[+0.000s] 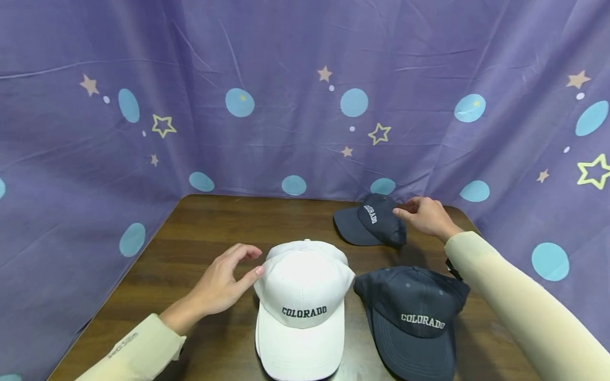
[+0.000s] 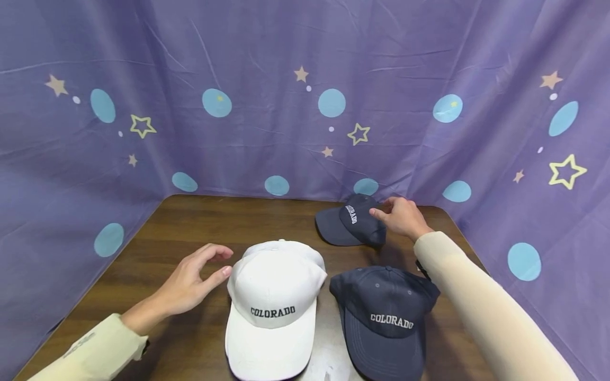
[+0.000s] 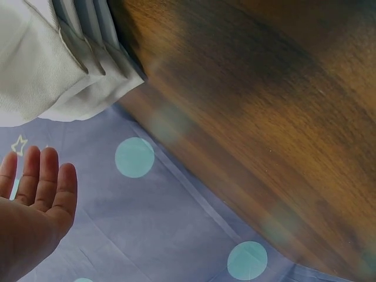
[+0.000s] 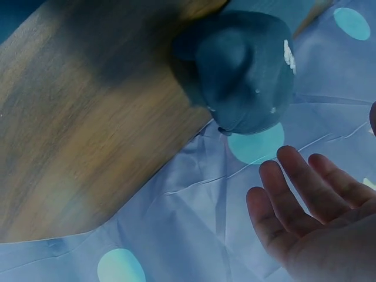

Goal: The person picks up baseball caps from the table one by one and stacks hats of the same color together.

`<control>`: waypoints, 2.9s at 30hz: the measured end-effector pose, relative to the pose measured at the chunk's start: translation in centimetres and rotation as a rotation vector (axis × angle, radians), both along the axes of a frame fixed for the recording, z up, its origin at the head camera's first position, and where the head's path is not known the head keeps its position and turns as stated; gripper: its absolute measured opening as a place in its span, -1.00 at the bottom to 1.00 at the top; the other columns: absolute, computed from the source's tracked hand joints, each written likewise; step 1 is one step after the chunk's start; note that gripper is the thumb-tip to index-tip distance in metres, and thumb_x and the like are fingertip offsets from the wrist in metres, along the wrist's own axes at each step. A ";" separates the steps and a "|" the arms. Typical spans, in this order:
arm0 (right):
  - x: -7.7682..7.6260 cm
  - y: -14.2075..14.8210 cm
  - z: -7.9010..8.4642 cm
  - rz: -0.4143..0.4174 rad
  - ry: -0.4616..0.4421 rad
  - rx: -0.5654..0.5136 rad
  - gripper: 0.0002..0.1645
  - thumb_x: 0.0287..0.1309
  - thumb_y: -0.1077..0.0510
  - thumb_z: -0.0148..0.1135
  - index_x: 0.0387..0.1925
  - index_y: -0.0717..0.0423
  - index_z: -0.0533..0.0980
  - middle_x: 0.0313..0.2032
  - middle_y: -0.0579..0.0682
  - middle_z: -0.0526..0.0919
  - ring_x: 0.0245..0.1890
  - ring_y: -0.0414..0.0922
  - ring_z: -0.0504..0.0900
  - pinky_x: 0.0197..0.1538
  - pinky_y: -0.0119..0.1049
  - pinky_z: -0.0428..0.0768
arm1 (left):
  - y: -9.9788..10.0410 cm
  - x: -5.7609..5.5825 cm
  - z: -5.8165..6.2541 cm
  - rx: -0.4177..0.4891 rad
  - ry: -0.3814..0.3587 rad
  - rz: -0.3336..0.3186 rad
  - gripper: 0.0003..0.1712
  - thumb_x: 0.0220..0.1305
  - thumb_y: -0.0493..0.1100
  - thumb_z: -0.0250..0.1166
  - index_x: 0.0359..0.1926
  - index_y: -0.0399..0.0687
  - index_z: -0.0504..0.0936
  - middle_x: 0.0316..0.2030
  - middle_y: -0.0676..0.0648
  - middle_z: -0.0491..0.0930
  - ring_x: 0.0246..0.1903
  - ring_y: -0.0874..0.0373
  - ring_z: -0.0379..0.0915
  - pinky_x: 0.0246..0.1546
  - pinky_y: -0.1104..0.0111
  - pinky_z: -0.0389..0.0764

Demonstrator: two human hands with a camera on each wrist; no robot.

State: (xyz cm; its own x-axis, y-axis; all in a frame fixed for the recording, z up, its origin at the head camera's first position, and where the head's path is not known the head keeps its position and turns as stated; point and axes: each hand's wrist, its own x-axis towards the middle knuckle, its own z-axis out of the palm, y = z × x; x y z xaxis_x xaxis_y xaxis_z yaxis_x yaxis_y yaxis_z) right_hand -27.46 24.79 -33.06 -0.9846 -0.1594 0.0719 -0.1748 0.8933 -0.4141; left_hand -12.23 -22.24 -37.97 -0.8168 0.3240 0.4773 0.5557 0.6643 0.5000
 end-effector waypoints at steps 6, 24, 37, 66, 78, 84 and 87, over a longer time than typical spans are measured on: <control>-0.6 0.0 -0.8 -0.015 -0.001 0.024 -0.01 0.07 -0.56 0.01 0.15 0.20 0.42 -0.01 0.24 0.56 0.02 0.18 0.47 -0.02 0.08 0.51 | 0.0 0.0 0.0 0.002 0.003 -0.005 -0.63 0.30 0.12 0.21 0.04 0.11 0.48 -0.06 0.13 0.50 -0.01 0.22 0.38 -0.04 0.12 0.49; -2.5 -0.9 -2.2 -0.047 -0.024 0.126 0.08 0.04 -0.52 0.10 0.19 0.34 0.37 0.09 0.34 0.48 0.07 0.30 0.41 0.05 0.18 0.45 | -0.2 0.2 -0.2 0.010 -0.001 -0.004 -0.62 0.30 0.14 0.20 0.04 0.10 0.48 -0.07 0.14 0.49 -0.02 0.20 0.39 -0.03 0.11 0.48; -3.2 -2.3 -3.8 -0.051 -0.201 0.209 0.09 0.19 -0.39 0.07 0.17 0.60 0.17 0.06 0.56 0.37 0.08 0.39 0.35 0.08 0.18 0.42 | -0.2 0.2 -0.3 0.014 0.009 -0.006 -0.64 0.30 0.11 0.21 0.03 0.10 0.49 -0.08 0.13 0.49 -0.03 0.21 0.40 -0.04 0.11 0.49; -3.7 -3.7 -3.9 -0.157 -0.571 -0.475 0.01 0.06 0.20 0.37 0.30 0.55 -0.04 0.27 0.38 0.10 0.04 0.15 0.45 0.04 0.00 0.53 | -0.4 0.2 -0.6 0.026 -0.001 -0.001 -0.63 0.28 0.12 0.23 0.01 0.10 0.49 -0.10 0.14 0.49 -0.05 0.20 0.41 -0.05 0.06 0.49; -3.9 -3.6 -1.7 -0.163 -0.612 -0.780 0.06 0.31 -0.03 0.14 0.40 0.40 -0.30 0.31 0.36 0.18 0.19 0.21 0.35 0.18 0.08 0.40 | -0.4 0.1 -0.3 0.019 0.019 -0.004 -0.63 0.27 0.11 0.24 0.00 0.09 0.49 -0.11 0.14 0.49 -0.06 0.22 0.40 -0.06 0.11 0.49; -3.8 -3.9 -1.3 -0.165 -0.551 -0.813 -0.11 0.38 0.08 0.04 0.40 0.41 -0.24 0.40 0.32 -0.05 0.28 0.18 0.20 0.20 0.05 0.38 | -0.3 0.2 -0.3 0.018 0.010 -0.004 -0.62 0.27 0.12 0.24 0.01 0.09 0.49 -0.10 0.14 0.49 -0.05 0.21 0.40 -0.05 0.10 0.49; -3.6 -4.0 -0.8 -0.195 -0.471 -0.799 -0.19 0.39 0.05 0.02 0.40 0.39 -0.08 0.42 0.25 -0.08 0.30 0.13 0.18 0.19 -0.03 0.41 | -0.4 0.2 -0.4 0.025 0.017 -0.005 -0.63 0.27 0.11 0.25 0.00 0.08 0.49 -0.11 0.14 0.50 -0.06 0.20 0.41 -0.06 0.08 0.49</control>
